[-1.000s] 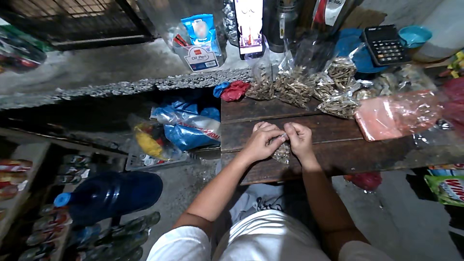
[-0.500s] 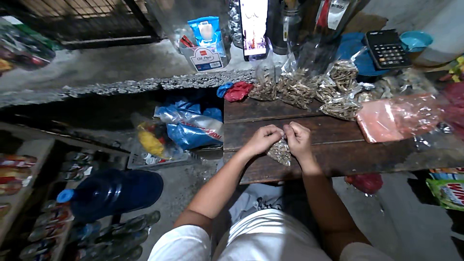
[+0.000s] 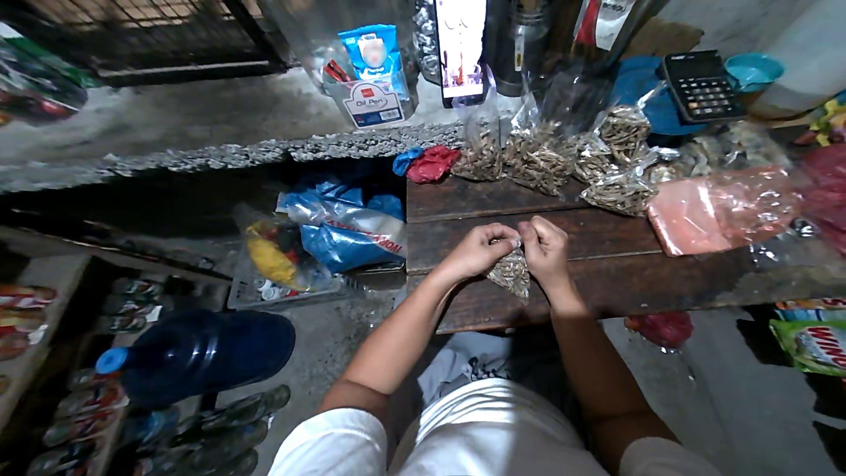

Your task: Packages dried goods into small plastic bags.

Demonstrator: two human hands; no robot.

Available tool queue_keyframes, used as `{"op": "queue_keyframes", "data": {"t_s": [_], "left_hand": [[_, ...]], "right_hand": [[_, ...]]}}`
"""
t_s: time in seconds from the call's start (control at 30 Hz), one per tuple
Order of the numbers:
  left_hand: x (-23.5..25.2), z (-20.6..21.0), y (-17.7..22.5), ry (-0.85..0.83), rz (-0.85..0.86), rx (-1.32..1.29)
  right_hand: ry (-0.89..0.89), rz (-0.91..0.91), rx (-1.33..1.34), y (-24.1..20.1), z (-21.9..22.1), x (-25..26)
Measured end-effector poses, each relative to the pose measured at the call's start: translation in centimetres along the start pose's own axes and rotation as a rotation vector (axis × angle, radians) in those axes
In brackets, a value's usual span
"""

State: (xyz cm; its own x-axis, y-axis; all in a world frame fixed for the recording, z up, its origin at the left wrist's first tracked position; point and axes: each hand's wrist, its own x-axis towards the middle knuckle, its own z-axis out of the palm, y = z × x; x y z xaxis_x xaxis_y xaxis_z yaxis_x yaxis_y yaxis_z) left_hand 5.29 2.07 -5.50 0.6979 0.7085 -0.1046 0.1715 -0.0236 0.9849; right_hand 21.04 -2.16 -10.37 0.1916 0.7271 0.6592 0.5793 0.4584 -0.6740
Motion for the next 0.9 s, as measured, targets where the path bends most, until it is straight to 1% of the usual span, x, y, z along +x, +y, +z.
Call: {"op": "queue_keyframes", "data": {"t_s": [0.13,0.2,0.23,0.3,0.37,0.47,0.5,0.57,0.63,0.67,0.77,0.83,0.9], "left_hand": [[1.0,-0.7,-1.0,-0.088,0.086,0.193],[1.3,-0.7,-1.5,-0.091,0.142,0.228],[1.3,-0.5,-1.8,-0.067,0.165,0.205],[1.3,-0.2,-2.6,0.024,0.178,0.105],[0.9,-0.1,-2.9,0.139,0.156,0.004],[0.7,-0.4,-2.8,0.253,0.121,-0.109],[0.7,-0.5,-2.9,0.267,0.131,-0.136],[0.6,-0.3,-2.8,0.277,0.187,-0.179],[0.5,-0.2,-2.7,0.296,0.245,-0.193],[0.5,-0.3,-2.8,0.308,0.249,-0.193],[0.3,-1.1,-2.9,0.364,0.200,-0.194],[0.4,-1.2,-3.0,0.391,0.186,-0.195],[0.4,-1.1,-2.8,0.394,0.171,-0.166]], "right_hand": [[-0.019,0.017,-0.003,0.2,0.0,0.1],[-0.020,0.046,0.001,0.3,0.0,0.1],[-0.027,0.081,0.004,0.2,0.0,0.2],[-0.086,0.220,-0.005,-0.4,-0.4,0.7],[-0.206,0.384,-0.029,-1.5,-1.3,1.0],[-0.404,0.551,-0.067,-2.9,-2.1,0.1],[-0.441,0.560,-0.098,-3.1,-2.1,-0.4],[-0.466,0.490,-0.175,-3.3,-2.1,-1.2],[-0.443,0.445,-0.185,-3.5,-2.6,-1.1],[-0.420,0.458,-0.180,-3.5,-3.2,-0.7],[-0.301,0.521,-0.201,-2.6,-6.1,0.6],[-0.195,0.517,-0.297,-1.3,-8.3,1.3],[-0.126,0.455,-0.502,0.4,-9.8,1.7]]}}
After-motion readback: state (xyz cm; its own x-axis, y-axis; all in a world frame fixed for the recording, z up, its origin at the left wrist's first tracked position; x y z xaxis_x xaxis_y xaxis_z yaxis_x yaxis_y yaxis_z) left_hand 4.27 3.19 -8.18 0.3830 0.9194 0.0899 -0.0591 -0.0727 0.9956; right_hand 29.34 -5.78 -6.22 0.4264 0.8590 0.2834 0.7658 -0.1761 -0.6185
